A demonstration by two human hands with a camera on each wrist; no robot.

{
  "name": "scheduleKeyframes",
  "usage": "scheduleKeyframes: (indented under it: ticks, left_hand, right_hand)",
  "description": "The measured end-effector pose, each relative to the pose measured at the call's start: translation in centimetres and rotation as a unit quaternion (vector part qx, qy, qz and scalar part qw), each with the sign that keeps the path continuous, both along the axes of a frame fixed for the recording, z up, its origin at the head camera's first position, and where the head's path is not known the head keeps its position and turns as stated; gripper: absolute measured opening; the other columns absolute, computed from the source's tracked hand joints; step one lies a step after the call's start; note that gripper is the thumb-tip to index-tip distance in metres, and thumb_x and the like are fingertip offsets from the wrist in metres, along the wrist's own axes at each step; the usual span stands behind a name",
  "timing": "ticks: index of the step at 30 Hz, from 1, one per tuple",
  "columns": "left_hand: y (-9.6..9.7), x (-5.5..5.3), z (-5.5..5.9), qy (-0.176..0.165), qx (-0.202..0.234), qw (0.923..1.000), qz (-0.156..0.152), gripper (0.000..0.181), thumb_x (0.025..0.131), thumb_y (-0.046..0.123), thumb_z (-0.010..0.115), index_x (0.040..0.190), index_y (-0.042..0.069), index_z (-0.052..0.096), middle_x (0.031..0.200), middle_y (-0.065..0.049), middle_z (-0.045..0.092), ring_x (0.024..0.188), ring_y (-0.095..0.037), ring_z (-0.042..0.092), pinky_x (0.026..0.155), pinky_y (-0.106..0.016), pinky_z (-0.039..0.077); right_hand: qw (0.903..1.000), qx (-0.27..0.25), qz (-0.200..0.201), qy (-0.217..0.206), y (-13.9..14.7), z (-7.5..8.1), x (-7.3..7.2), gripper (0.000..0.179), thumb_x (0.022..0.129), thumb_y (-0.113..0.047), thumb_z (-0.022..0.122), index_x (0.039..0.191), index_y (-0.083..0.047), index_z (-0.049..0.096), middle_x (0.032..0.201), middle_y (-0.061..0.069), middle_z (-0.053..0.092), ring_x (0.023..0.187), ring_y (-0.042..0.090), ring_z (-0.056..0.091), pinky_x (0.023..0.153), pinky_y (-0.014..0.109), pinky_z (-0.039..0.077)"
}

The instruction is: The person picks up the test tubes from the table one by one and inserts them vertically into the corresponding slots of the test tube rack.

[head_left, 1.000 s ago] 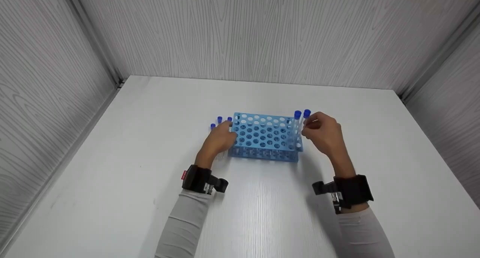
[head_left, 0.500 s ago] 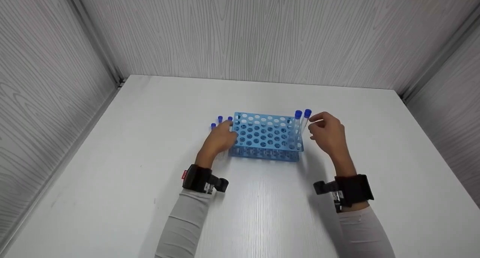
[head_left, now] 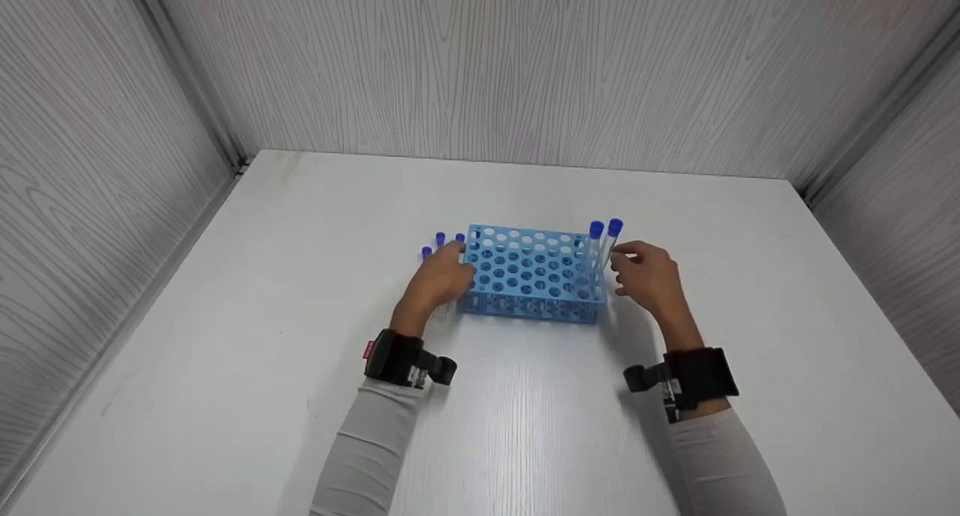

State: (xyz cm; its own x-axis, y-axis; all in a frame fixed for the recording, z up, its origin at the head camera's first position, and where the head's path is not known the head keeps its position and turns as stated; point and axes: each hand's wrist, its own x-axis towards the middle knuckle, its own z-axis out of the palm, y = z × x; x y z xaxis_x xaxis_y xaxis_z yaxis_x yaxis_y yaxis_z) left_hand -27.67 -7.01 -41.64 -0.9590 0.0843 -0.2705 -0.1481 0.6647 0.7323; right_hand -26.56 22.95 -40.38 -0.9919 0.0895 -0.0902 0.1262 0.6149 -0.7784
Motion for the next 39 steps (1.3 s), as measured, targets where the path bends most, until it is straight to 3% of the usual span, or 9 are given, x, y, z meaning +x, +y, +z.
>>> scheduleKeyframes:
  ticks: [6, 11, 19, 27, 39]
  left_hand:
    - [0.1, 0.0, 0.0, -0.007, 0.0, 0.9999, 0.008, 0.059, 0.102, 0.022, 0.043, 0.159, 0.009, 0.031, 0.163, -0.013, 0.036, 0.153, -0.033, 0.03, 0.123, -0.052, 0.029]
    - [0.1, 0.0, 0.0, -0.011, 0.0, 0.9999, 0.009, 0.059, 0.103, 0.022, 0.043, 0.159, 0.009, 0.031, 0.163, -0.013, 0.036, 0.153, -0.033, 0.03, 0.122, -0.052, 0.03]
    - [0.1, 0.1, 0.1, -0.009, 0.002, 0.9999, 0.007, 0.059, 0.103, 0.022, 0.043, 0.159, 0.009, 0.031, 0.163, -0.013, 0.037, 0.153, -0.033, 0.03, 0.123, -0.051, 0.029]
    - [0.0, 0.1, 0.1, 0.002, 0.002, 1.0, -0.005, 0.058, 0.102, 0.021, 0.042, 0.158, 0.006, 0.032, 0.161, -0.015, 0.038, 0.152, -0.034, 0.031, 0.123, -0.05, 0.028]
    - [0.1, 0.2, 0.1, -0.001, 0.0, 1.0, 0.001, 0.058, 0.103, 0.022, 0.042, 0.158, 0.008, 0.032, 0.162, -0.013, 0.037, 0.153, -0.032, 0.03, 0.124, -0.05, 0.027]
  right_hand:
    - [0.9989, 0.001, 0.008, -0.046, -0.1, -0.4, -0.3, 0.048, 0.107, -0.028, 0.044, 0.145, 0.0, 0.051, 0.131, 0.024, 0.063, 0.112, 0.033, 0.066, 0.092, 0.042, 0.059]
    - [0.997, 0.001, 0.025, -0.073, -0.1, -0.6, -0.4, 0.049, 0.107, -0.029, 0.043, 0.145, 0.001, 0.052, 0.131, 0.023, 0.062, 0.108, 0.031, 0.067, 0.092, 0.04, 0.059]
    - [0.9947, -0.003, 0.048, -0.091, 0.1, -0.9, -0.4, 0.05, 0.106, -0.03, 0.045, 0.143, 0.003, 0.054, 0.132, 0.021, 0.062, 0.102, 0.025, 0.068, 0.089, 0.037, 0.06]
    - [0.9922, -0.035, 0.052, -0.108, 0.2, -1.2, -0.6, 0.051, 0.106, -0.03, 0.045, 0.139, 0.007, 0.055, 0.121, 0.019, 0.062, 0.088, 0.016, 0.067, 0.086, 0.033, 0.061]
    - [0.9884, -0.051, 0.062, -0.129, 0.5, -1.8, -0.8, 0.055, 0.107, -0.033, 0.043, 0.139, 0.011, 0.053, 0.123, 0.021, 0.062, 0.099, 0.023, 0.068, 0.091, 0.038, 0.06]
